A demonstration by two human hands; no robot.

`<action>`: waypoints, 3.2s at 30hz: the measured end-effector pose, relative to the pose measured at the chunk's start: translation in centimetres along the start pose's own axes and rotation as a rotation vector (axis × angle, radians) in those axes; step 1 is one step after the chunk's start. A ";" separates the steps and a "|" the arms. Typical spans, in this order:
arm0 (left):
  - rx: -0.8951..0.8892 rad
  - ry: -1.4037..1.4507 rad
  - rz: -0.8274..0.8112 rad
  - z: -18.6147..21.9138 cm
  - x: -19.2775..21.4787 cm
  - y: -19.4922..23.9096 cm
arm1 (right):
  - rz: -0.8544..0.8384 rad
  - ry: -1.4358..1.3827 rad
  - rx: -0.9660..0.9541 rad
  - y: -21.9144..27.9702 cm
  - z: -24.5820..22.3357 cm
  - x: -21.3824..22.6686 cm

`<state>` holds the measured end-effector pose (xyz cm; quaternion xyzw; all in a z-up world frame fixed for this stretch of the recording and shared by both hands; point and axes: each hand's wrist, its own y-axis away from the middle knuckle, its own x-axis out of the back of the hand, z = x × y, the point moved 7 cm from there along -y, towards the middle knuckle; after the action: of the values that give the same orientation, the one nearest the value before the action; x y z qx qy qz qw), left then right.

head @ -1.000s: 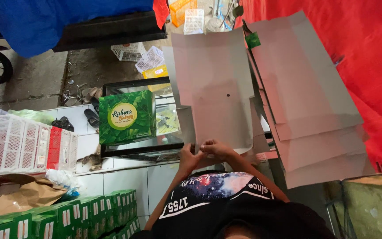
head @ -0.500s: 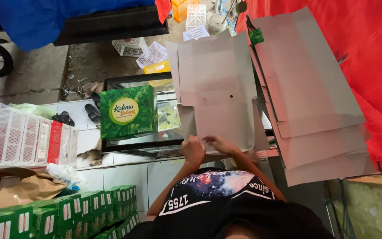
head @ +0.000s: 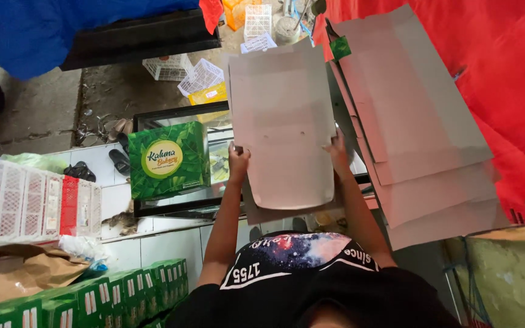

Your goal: The person folds flat cardboard sheets into open-top boxes and places green Kaluma Bakery product boxes inside them. The person repeats this process multiple times, stacking the finished boxes on a nearby surface.

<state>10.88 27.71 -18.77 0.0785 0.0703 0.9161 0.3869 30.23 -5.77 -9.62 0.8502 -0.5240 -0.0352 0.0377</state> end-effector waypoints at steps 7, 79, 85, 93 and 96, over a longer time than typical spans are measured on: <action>-0.442 -0.289 -0.258 12.3 -2.9 4.8 | -0.339 -0.091 0.255 -0.4 1.5 -2.5; -0.137 -0.155 -0.700 4.1 -21.7 5.1 | 0.055 -0.138 -0.040 1.0 13.2 2.6; -0.236 -0.150 -0.732 2.9 -21.7 5.5 | -0.083 0.214 -0.006 5.3 0.3 1.0; 0.003 -0.221 -0.689 1.9 -21.8 6.8 | 0.083 -0.151 -0.393 5.6 8.1 3.1; 0.033 0.001 -0.696 2.0 -22.1 7.6 | -0.044 -0.319 -0.182 4.6 10.9 3.8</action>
<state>21.22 6.71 -17.36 0.0559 0.1079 0.7281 0.6746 26.74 -11.54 -20.10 0.8381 -0.4993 -0.2176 0.0301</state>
